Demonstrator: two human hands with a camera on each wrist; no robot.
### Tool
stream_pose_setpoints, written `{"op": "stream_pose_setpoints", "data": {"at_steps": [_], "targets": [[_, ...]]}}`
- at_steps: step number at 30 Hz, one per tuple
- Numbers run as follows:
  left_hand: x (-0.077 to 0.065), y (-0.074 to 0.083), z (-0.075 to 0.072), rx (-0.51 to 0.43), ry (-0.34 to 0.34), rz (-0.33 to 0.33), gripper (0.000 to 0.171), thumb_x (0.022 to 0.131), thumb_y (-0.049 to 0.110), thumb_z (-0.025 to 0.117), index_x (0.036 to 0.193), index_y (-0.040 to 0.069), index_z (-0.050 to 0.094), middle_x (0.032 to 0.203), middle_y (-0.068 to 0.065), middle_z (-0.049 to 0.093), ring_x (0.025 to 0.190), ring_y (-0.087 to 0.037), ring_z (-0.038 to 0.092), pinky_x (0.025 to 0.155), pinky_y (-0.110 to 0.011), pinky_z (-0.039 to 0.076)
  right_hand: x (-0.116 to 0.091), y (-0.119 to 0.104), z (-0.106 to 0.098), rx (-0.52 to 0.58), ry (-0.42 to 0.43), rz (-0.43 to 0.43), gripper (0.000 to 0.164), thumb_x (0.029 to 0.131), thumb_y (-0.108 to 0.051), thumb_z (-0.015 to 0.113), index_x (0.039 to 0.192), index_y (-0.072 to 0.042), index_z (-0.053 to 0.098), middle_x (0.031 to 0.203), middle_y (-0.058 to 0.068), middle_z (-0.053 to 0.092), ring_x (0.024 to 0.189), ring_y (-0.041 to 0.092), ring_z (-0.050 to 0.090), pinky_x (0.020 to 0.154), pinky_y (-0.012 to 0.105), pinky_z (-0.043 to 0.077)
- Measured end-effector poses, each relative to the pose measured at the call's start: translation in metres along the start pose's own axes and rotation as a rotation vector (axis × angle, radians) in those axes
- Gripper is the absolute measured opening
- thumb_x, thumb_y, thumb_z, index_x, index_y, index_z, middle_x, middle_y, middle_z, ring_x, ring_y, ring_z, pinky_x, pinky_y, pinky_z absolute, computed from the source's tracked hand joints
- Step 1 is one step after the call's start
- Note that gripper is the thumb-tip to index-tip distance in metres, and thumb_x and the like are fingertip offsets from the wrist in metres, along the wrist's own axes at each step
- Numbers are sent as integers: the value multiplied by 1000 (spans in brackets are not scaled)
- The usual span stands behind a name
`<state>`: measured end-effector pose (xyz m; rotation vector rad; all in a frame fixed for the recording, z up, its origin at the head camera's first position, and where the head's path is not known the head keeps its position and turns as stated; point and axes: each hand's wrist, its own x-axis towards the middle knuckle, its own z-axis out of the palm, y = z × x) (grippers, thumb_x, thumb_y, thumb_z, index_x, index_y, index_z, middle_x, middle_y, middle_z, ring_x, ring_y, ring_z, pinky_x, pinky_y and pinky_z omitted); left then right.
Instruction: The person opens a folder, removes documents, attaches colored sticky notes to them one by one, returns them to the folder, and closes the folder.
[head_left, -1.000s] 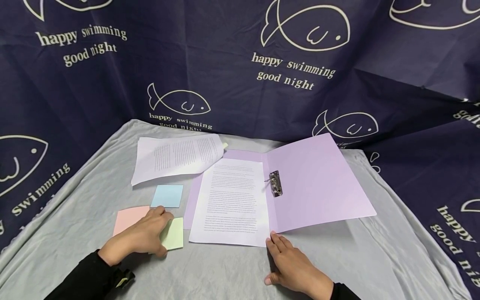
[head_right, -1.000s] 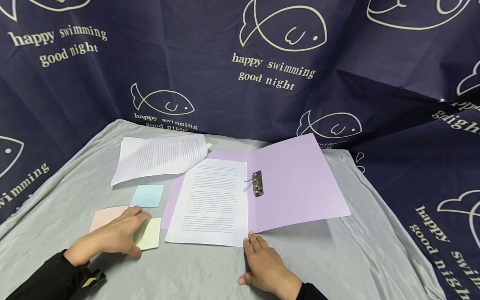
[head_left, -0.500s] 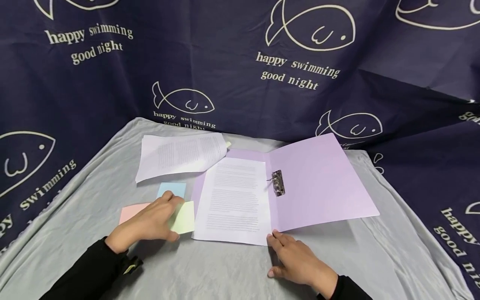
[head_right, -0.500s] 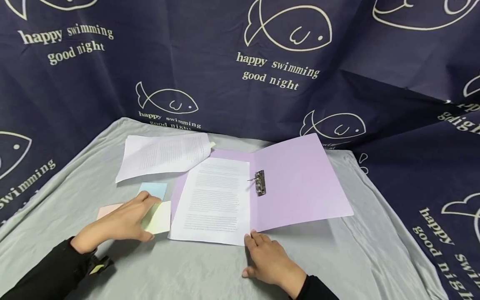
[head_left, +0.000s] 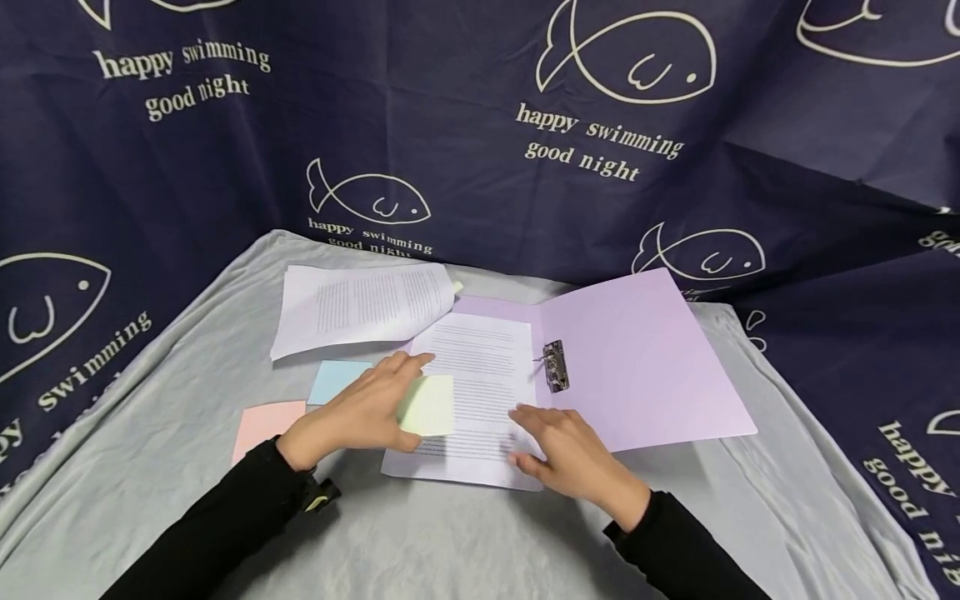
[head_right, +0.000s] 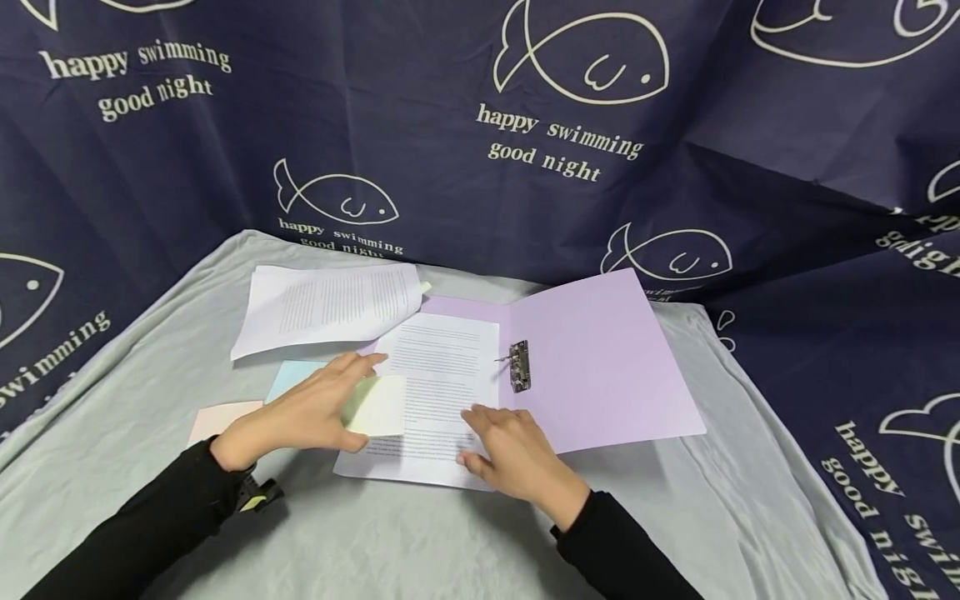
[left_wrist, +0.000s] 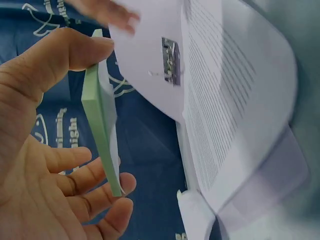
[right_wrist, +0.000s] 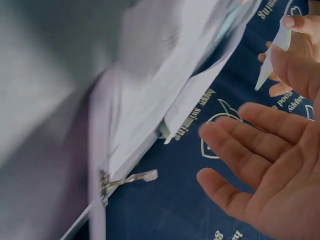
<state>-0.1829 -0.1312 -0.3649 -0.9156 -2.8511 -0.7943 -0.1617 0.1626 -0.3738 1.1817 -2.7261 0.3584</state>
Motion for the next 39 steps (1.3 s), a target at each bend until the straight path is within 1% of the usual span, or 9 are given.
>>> {"op": "stream_pose_setpoints", "data": {"at_steps": [6,10,13,21,28,33,36,37,39], "targets": [[12,13,11,15,-16,60,93,53,31,80,133,1,41,110,-6,49,90,-18,45,74,-38,40,23,-7,1,86,-17,9,70,79,-39,72,131,3,50,132,17,49,120,31,47,90,53,38],[16,20,22,12,-44,98,89,53,31,79,130,2,44,106,-4,49,90,-17,44,72,-35,39,30,-10,6,139,-50,24,87,74,-48,73,138,2,40,140,16,41,126,28,39,91,54,36],[18,24,28,8,-51,119,88,53,32,79,129,3,45,105,-3,49,90,-17,45,69,-34,39,33,-12,10,162,-74,39,93,72,-50,74,140,1,37,141,15,39,127,27,38,91,52,36],[15,26,37,21,-81,117,91,56,36,79,132,4,42,110,-3,50,93,-16,45,71,-33,38,34,-13,15,153,-94,20,80,68,-41,79,128,4,51,124,15,56,113,28,52,90,44,40],[8,16,33,-15,-75,78,97,54,37,85,133,3,40,115,-6,51,98,-17,47,77,-39,40,33,-10,15,224,-57,18,80,67,-34,81,129,7,49,128,16,53,117,27,49,94,40,39],[4,9,31,-57,-36,66,98,54,34,85,133,2,39,115,-6,52,100,-20,49,80,-42,40,31,-8,15,325,-56,48,84,68,-28,83,134,6,43,134,16,47,118,25,48,92,39,41],[5,8,34,-58,8,71,96,54,33,84,133,2,39,112,-6,53,100,-20,50,81,-43,40,32,-9,17,398,-48,92,91,69,-30,83,138,4,36,136,18,43,104,22,55,84,35,46],[5,9,35,-54,24,70,96,53,33,83,133,2,39,111,-6,53,98,-19,50,81,-43,40,32,-10,19,430,-34,111,89,70,-31,82,137,4,36,133,18,45,99,20,56,80,34,48],[6,10,37,-43,56,71,97,52,34,82,132,3,39,108,-5,53,96,-18,51,80,-42,40,34,-12,22,468,11,152,74,74,-33,79,128,2,43,120,15,51,84,16,56,70,29,48]]}}
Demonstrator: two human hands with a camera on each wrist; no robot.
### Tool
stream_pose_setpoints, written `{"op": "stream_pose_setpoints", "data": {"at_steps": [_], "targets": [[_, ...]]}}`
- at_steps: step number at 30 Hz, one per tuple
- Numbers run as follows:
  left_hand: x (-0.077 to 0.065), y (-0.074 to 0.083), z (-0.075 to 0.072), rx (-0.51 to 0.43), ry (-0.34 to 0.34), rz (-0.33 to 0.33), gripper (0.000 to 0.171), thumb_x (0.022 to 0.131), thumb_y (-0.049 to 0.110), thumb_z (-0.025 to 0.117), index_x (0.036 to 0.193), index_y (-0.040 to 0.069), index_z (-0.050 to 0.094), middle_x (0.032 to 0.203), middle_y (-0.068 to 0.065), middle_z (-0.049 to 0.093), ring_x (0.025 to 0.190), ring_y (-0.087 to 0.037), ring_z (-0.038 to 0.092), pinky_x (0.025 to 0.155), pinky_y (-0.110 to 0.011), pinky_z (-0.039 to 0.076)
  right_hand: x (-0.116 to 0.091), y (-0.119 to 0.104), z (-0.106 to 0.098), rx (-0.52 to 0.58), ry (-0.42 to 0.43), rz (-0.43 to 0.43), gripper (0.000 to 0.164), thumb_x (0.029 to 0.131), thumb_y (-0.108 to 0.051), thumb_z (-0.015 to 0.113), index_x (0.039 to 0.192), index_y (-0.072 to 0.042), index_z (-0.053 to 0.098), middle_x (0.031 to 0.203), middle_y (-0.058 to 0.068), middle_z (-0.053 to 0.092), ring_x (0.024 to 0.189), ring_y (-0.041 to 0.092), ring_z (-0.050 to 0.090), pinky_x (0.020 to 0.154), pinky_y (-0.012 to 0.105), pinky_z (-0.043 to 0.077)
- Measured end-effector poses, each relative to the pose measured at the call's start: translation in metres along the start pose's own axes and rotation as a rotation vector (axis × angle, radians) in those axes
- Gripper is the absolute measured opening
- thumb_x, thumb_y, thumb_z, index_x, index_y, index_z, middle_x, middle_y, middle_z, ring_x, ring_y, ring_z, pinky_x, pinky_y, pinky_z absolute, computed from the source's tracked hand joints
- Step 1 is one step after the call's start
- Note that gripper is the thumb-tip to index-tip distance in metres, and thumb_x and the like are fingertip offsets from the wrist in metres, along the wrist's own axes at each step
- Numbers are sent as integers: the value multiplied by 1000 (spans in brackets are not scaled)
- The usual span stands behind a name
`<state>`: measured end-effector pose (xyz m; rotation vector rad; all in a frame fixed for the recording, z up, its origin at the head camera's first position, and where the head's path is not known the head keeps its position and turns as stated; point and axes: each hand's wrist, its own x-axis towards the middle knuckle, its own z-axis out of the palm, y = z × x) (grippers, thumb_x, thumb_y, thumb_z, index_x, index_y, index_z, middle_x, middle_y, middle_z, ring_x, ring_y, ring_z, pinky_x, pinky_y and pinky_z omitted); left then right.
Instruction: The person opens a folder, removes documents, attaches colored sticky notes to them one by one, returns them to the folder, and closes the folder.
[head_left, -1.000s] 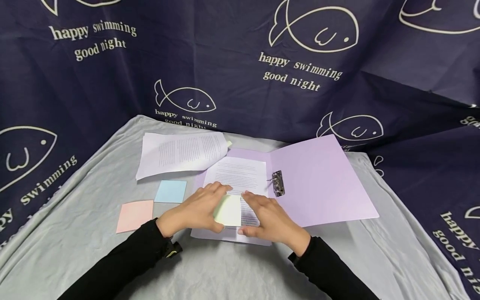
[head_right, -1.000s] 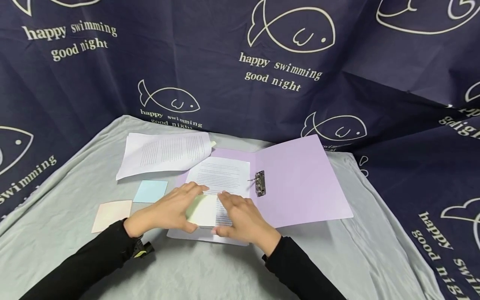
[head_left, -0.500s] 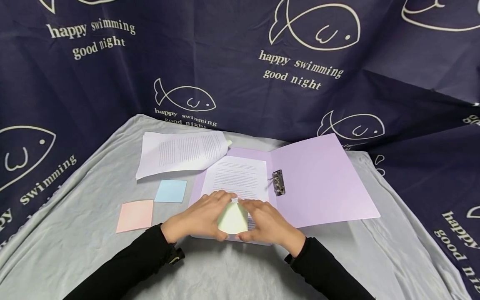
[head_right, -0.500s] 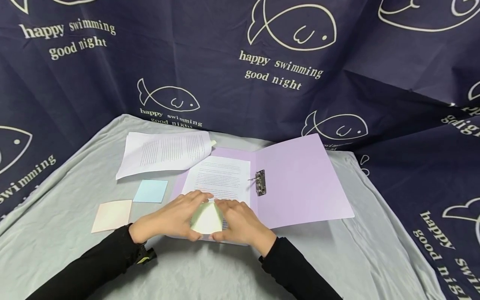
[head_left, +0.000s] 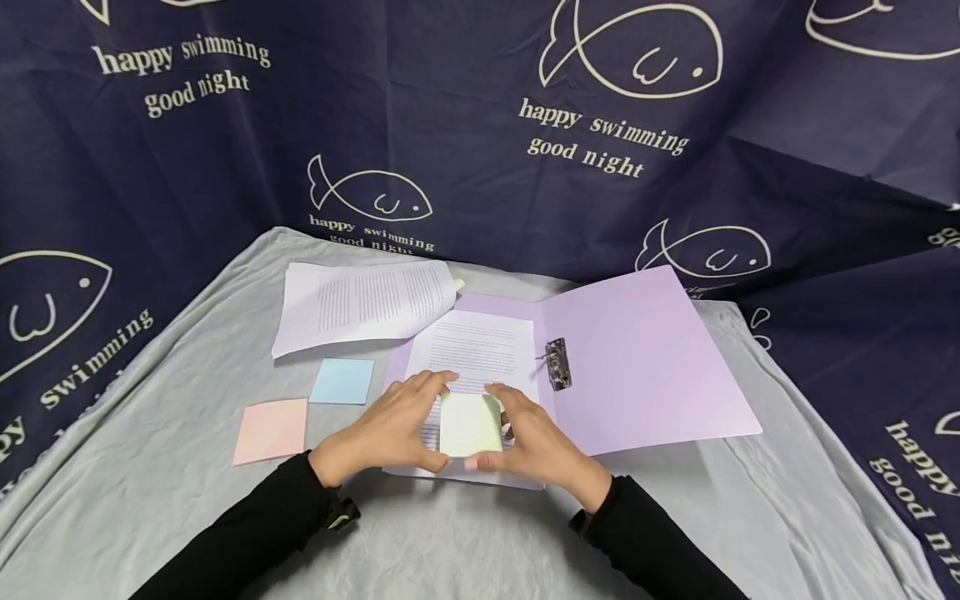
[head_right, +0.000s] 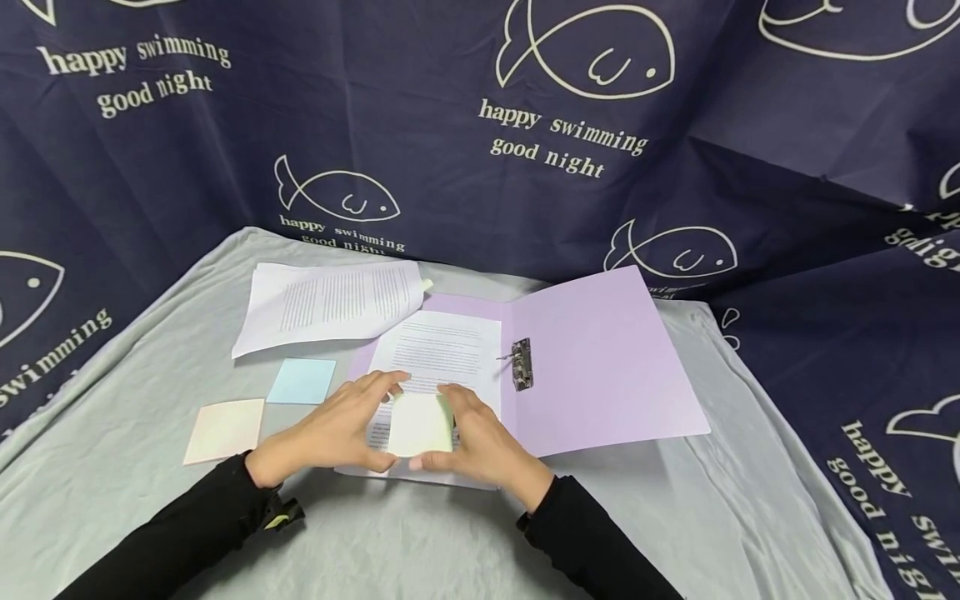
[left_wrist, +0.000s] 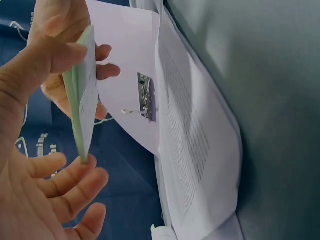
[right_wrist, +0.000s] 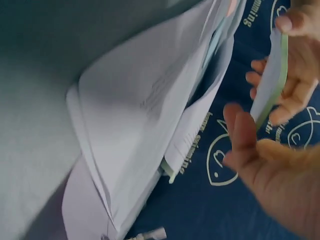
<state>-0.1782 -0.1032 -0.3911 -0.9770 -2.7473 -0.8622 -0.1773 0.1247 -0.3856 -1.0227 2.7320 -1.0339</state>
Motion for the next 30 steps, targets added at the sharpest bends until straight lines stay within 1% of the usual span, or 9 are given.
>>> {"op": "stream_pose_setpoints", "data": {"at_steps": [2,4,6,9,12,15,22,27,30], "targets": [[1,3,2,15,27,2,98,51,36,82,133,3,39,106,-4,53,95,-18,50,79,-41,39,3,-1,4,5,62,16,49,80,-34,73,108,-1,50,101,10,53,75,14,51,62,26,45],[2,6,5,37,49,2,98,51,37,80,133,3,38,105,-3,51,94,-18,49,78,-41,38,6,-3,8,-32,119,23,34,86,-36,65,88,-6,51,85,4,47,70,13,47,59,26,42],[3,10,7,59,63,3,98,52,38,79,134,4,38,104,-2,50,94,-18,48,76,-41,38,10,-5,11,-108,156,37,35,89,-41,60,76,-10,50,80,3,44,66,13,44,57,26,39],[4,14,11,80,81,4,98,53,39,77,135,3,36,102,-2,48,93,-19,47,75,-41,38,13,-9,15,-197,164,89,45,84,-53,60,67,-12,49,83,5,45,58,12,43,51,25,38],[5,16,14,87,102,7,99,53,40,76,136,4,35,101,-2,49,92,-18,47,74,-39,38,16,-12,17,-260,152,141,53,77,-61,63,64,-12,48,87,8,47,52,12,43,45,25,37],[4,16,16,85,122,10,99,53,40,76,136,4,35,99,-1,49,89,-17,47,73,-37,37,16,-14,17,-279,146,171,54,72,-61,68,64,-12,48,91,10,47,50,12,43,43,25,36],[2,14,17,85,124,4,101,51,39,76,136,5,35,99,0,48,90,-17,47,72,-36,36,15,-15,15,-223,150,163,46,72,-51,73,63,-13,49,88,6,48,57,12,44,46,25,38],[0,12,17,94,124,-5,101,50,39,75,136,5,35,100,-1,49,91,-17,48,71,-35,36,14,-16,13,-142,131,171,33,73,-37,74,66,-12,53,87,4,49,71,15,47,58,29,41],[-2,10,17,98,134,-5,99,49,39,74,135,5,37,100,-1,49,90,-17,47,71,-35,36,13,-17,12,-71,121,195,26,74,-30,73,77,-7,60,96,8,52,81,20,51,69,34,44]]}}
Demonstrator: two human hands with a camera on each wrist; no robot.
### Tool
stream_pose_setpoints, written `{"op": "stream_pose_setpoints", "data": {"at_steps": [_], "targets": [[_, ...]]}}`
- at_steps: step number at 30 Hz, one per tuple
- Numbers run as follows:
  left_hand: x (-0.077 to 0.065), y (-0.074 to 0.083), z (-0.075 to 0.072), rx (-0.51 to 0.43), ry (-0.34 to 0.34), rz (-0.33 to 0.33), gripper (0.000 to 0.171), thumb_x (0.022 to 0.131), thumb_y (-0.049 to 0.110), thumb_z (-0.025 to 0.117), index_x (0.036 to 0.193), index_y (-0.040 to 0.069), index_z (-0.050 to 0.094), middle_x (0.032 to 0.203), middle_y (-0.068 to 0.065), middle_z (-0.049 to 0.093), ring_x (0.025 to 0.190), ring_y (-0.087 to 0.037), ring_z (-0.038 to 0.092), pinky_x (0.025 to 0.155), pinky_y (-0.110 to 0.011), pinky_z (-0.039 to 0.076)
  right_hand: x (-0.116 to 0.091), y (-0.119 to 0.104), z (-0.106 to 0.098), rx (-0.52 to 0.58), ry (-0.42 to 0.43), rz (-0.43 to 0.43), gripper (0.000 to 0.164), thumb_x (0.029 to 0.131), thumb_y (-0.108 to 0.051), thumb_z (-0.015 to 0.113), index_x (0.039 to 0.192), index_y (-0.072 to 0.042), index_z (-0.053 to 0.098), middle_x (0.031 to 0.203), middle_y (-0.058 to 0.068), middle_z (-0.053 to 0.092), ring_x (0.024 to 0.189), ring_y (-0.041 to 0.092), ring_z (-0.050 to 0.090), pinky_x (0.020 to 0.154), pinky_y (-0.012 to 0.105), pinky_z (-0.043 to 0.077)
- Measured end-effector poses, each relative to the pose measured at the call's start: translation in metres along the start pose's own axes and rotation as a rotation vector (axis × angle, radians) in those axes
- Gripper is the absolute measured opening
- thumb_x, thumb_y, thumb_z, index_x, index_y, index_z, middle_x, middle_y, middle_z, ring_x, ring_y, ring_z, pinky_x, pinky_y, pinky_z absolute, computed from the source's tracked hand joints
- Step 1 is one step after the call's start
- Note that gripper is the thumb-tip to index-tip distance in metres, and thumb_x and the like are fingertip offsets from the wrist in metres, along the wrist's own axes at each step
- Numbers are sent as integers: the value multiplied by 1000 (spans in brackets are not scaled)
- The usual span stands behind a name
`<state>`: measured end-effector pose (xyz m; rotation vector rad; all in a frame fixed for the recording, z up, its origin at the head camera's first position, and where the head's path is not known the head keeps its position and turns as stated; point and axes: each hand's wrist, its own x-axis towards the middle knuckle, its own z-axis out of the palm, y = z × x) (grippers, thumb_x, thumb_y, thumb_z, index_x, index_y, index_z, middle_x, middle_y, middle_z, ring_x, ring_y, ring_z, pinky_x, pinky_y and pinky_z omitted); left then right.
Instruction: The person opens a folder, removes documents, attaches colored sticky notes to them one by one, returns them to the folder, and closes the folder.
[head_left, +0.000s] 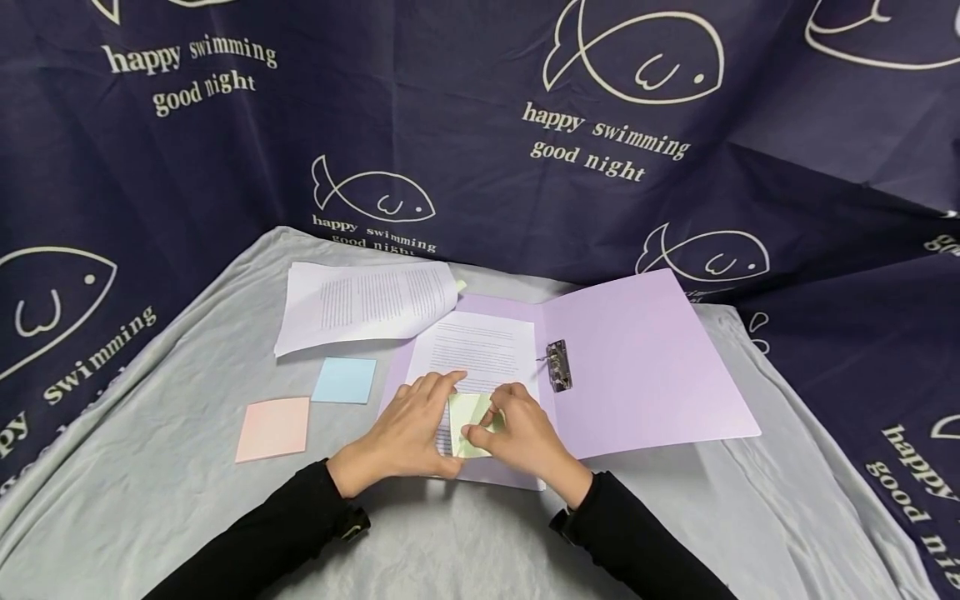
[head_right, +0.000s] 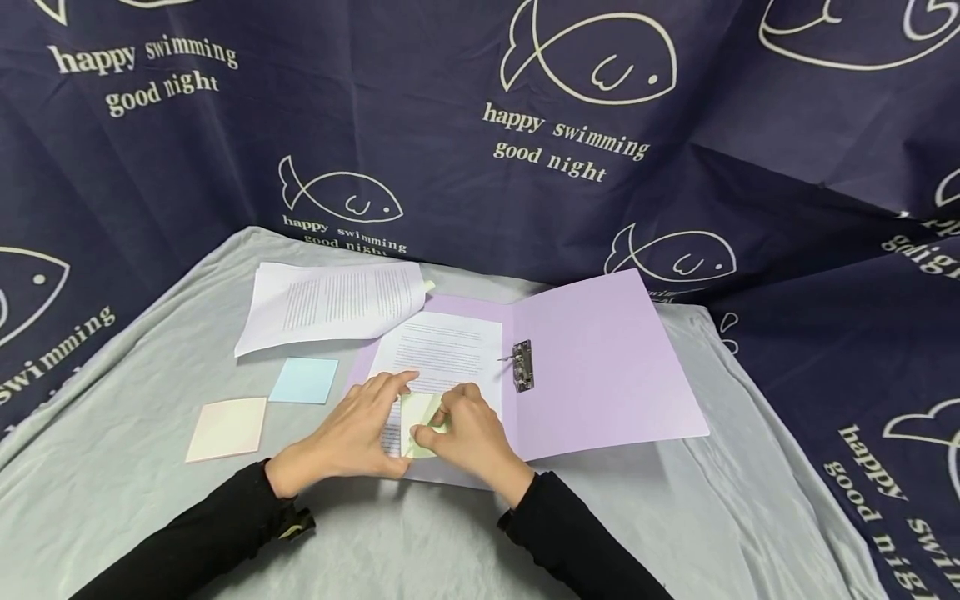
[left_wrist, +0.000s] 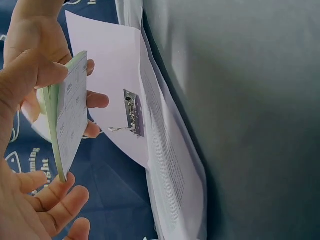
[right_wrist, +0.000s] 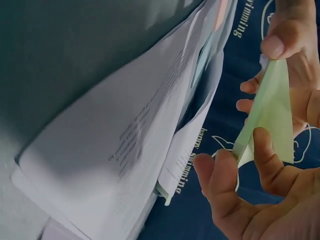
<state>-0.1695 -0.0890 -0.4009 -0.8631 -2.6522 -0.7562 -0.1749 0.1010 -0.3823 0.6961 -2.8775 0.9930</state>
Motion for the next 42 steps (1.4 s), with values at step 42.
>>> {"op": "stream_pose_setpoints", "data": {"at_steps": [42], "targets": [[-15,-23,-9,121,1,-31,79,50,52,78,116,14,60,99,4,53,85,-13,51,65,-32,36,-6,27,-13,484,22,124,6,85,3,62,80,4,60,64,7,58,55,22,55,47,23,39]]}}
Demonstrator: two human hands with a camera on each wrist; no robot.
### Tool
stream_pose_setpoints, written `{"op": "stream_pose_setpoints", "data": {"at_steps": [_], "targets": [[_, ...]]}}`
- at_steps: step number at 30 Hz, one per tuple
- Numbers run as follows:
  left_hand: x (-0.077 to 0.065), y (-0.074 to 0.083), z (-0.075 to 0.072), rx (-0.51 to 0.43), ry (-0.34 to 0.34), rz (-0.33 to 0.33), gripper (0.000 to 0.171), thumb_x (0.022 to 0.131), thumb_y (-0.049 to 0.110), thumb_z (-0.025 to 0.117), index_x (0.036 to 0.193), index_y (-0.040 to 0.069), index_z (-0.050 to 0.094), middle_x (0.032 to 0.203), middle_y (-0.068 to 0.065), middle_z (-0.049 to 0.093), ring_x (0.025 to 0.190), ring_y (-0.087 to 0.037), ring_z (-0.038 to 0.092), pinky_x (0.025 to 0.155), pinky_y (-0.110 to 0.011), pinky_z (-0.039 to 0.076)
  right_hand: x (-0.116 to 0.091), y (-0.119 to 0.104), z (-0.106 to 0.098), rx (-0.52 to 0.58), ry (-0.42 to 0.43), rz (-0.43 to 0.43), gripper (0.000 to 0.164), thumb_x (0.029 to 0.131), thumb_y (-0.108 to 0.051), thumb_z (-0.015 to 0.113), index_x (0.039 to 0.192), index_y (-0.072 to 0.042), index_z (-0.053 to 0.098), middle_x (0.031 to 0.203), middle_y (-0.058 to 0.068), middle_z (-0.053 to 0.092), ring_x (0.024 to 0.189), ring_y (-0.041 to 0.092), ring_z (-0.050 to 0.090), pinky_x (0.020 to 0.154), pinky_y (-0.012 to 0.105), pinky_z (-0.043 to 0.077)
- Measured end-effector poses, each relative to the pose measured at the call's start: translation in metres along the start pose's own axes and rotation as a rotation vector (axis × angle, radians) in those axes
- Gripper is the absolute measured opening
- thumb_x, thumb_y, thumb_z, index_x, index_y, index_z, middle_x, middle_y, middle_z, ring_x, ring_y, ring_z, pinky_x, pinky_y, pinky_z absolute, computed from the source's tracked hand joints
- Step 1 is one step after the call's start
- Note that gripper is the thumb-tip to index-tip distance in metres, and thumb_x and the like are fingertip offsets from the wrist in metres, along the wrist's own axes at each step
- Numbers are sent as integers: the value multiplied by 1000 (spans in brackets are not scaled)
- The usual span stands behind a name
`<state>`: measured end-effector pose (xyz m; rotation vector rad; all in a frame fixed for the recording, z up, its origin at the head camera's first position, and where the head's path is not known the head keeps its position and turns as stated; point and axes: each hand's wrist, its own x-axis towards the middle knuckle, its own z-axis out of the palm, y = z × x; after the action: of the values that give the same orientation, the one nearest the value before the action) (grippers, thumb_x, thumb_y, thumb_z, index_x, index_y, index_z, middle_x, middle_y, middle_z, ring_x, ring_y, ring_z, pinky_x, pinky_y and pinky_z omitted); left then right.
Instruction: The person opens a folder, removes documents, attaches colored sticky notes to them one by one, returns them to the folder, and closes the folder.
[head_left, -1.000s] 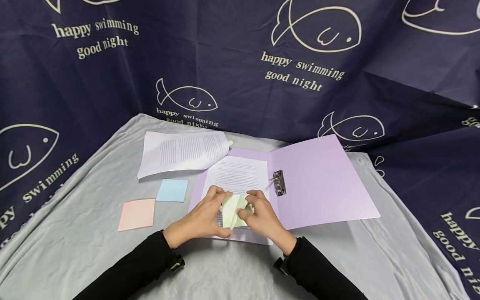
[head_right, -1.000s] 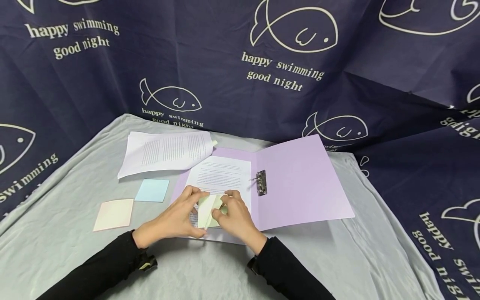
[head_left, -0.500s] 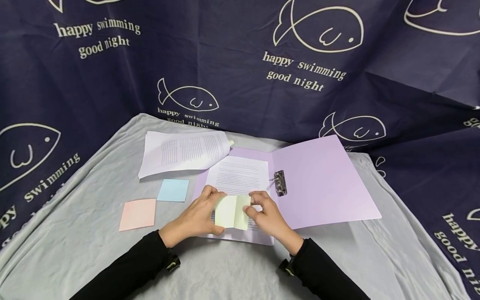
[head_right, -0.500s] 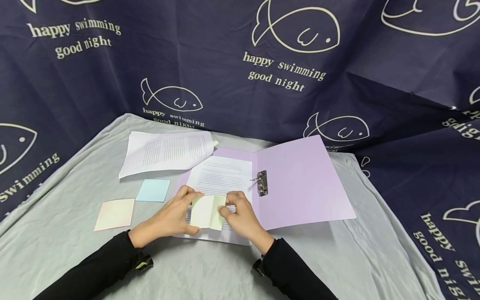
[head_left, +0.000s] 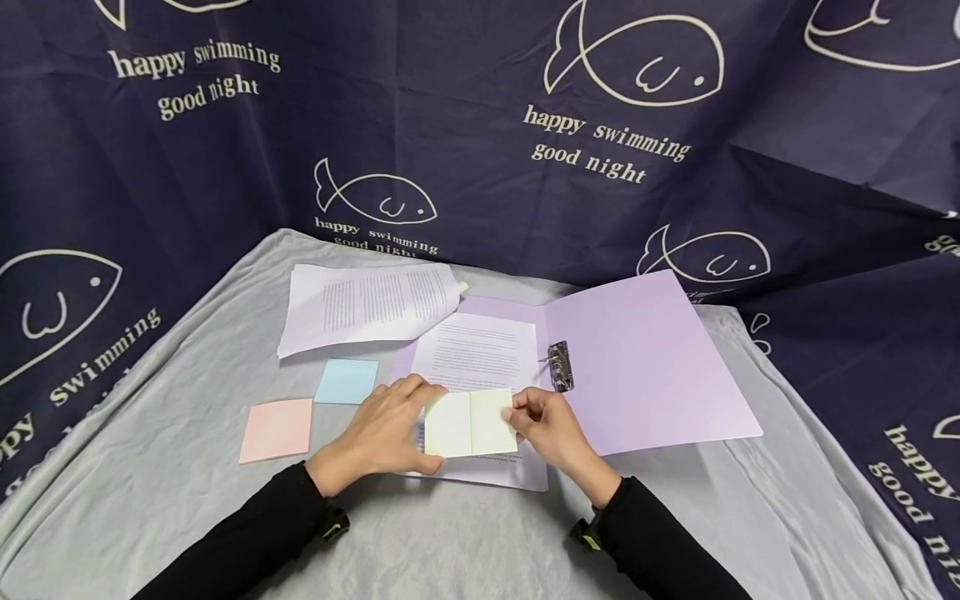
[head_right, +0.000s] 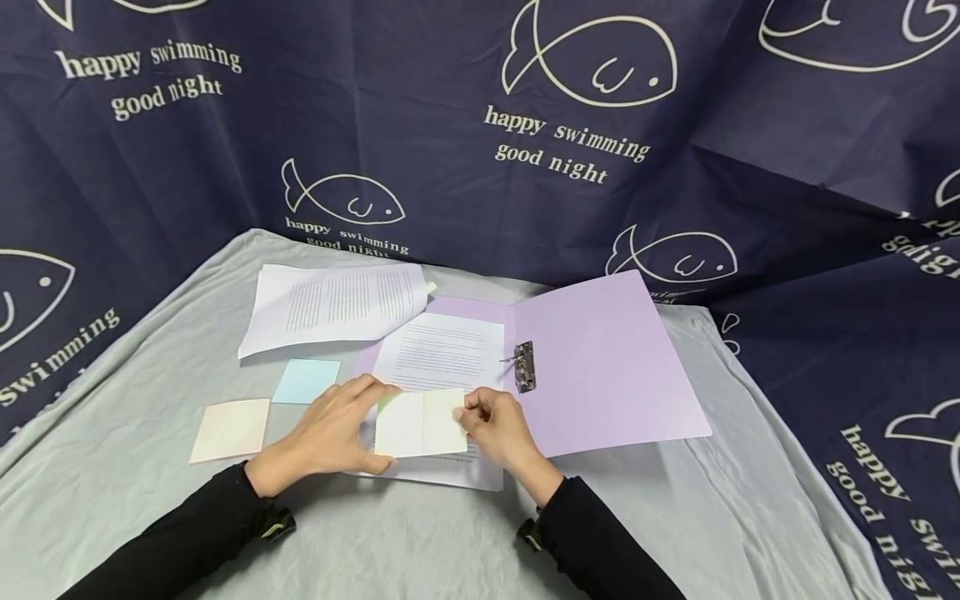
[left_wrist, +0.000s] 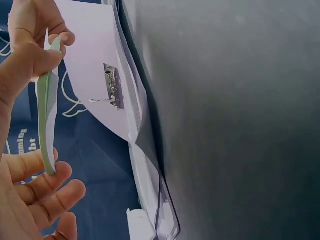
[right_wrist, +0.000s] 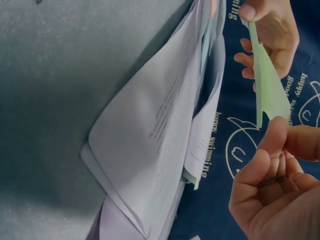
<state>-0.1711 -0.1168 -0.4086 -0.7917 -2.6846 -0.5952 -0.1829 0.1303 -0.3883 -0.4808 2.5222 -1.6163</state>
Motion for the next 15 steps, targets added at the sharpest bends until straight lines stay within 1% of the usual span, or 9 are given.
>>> {"op": "stream_pose_setpoints", "data": {"at_steps": [3,9,12,15], "targets": [[-1,-1,-1,4,9,3,78,50,53,78,116,15,60,98,4,53,84,-12,51,65,-31,35,1,2,0,13,-2,16,6,85,2,63,80,5,60,64,9,58,55,23,56,47,23,40],[-3,-1,-3,19,14,12,78,50,54,77,116,15,60,97,4,52,84,-13,52,65,-31,35,0,2,-3,22,-17,41,8,85,0,64,82,6,61,64,7,57,54,24,56,47,24,41],[-5,-1,-4,30,17,17,79,50,54,77,115,15,60,97,4,53,84,-14,52,66,-32,35,-2,-2,-4,28,-25,58,8,85,1,64,82,7,61,65,8,57,55,25,55,48,27,43],[-7,-1,-6,38,18,14,79,50,55,77,116,15,60,97,4,53,85,-15,52,66,-33,35,-4,-12,-7,27,-33,73,8,86,3,62,81,10,60,66,10,57,56,24,54,50,28,45]]}}
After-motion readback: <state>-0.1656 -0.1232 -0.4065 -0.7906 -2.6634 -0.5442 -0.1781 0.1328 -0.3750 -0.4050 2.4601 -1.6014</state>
